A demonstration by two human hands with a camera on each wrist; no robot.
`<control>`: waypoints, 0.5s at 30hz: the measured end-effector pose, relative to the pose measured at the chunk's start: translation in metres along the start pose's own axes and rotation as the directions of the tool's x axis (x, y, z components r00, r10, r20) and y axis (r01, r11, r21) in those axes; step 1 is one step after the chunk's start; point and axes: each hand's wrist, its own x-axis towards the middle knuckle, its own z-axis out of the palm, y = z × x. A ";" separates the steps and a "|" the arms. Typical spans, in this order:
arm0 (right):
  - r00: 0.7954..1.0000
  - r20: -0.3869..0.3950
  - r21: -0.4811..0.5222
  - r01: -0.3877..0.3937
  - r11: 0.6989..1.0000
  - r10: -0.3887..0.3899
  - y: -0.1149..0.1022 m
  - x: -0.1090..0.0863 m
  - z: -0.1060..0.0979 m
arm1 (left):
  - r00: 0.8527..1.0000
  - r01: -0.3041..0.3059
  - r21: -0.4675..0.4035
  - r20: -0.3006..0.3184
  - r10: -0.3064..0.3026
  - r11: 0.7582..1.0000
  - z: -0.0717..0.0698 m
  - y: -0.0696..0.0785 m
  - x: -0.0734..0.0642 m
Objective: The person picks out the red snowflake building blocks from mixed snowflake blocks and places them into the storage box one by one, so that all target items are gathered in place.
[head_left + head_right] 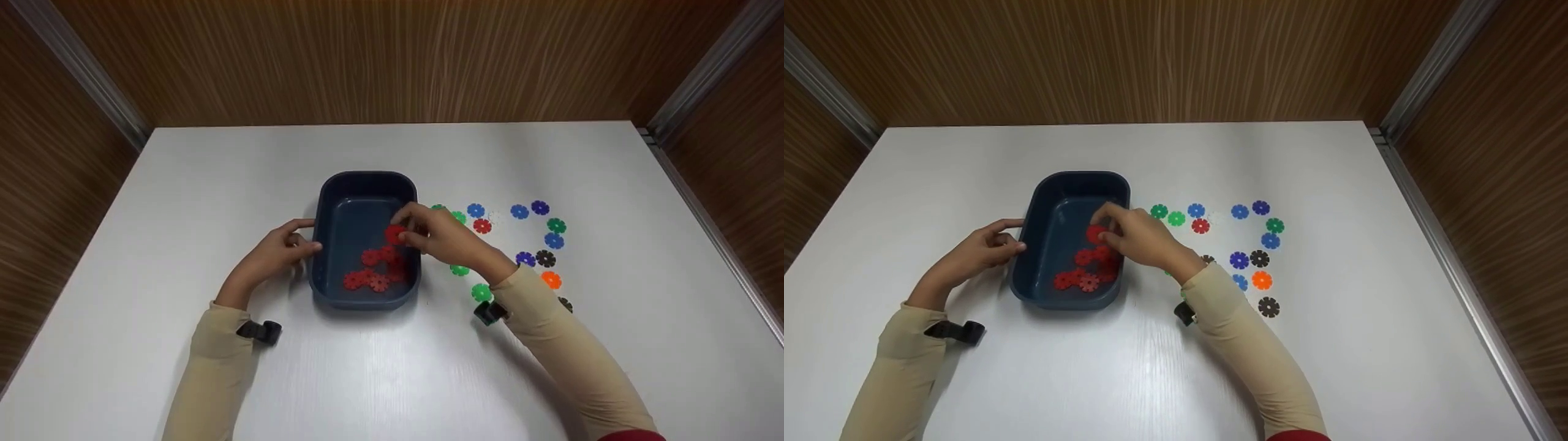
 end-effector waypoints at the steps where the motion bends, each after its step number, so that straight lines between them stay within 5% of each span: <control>1: 1.000 0.008 0.004 0.004 1.000 -0.004 -0.001 0.000 0.002 | 1.000 -0.004 -0.001 0.000 0.004 1.000 0.000 0.000 0.000; 15: 0.996 0.086 -0.004 0.026 1.000 -0.025 -0.007 -0.001 0.019 | 1.000 0.011 -0.005 -0.003 -0.011 1.000 0.001 0.001 0.000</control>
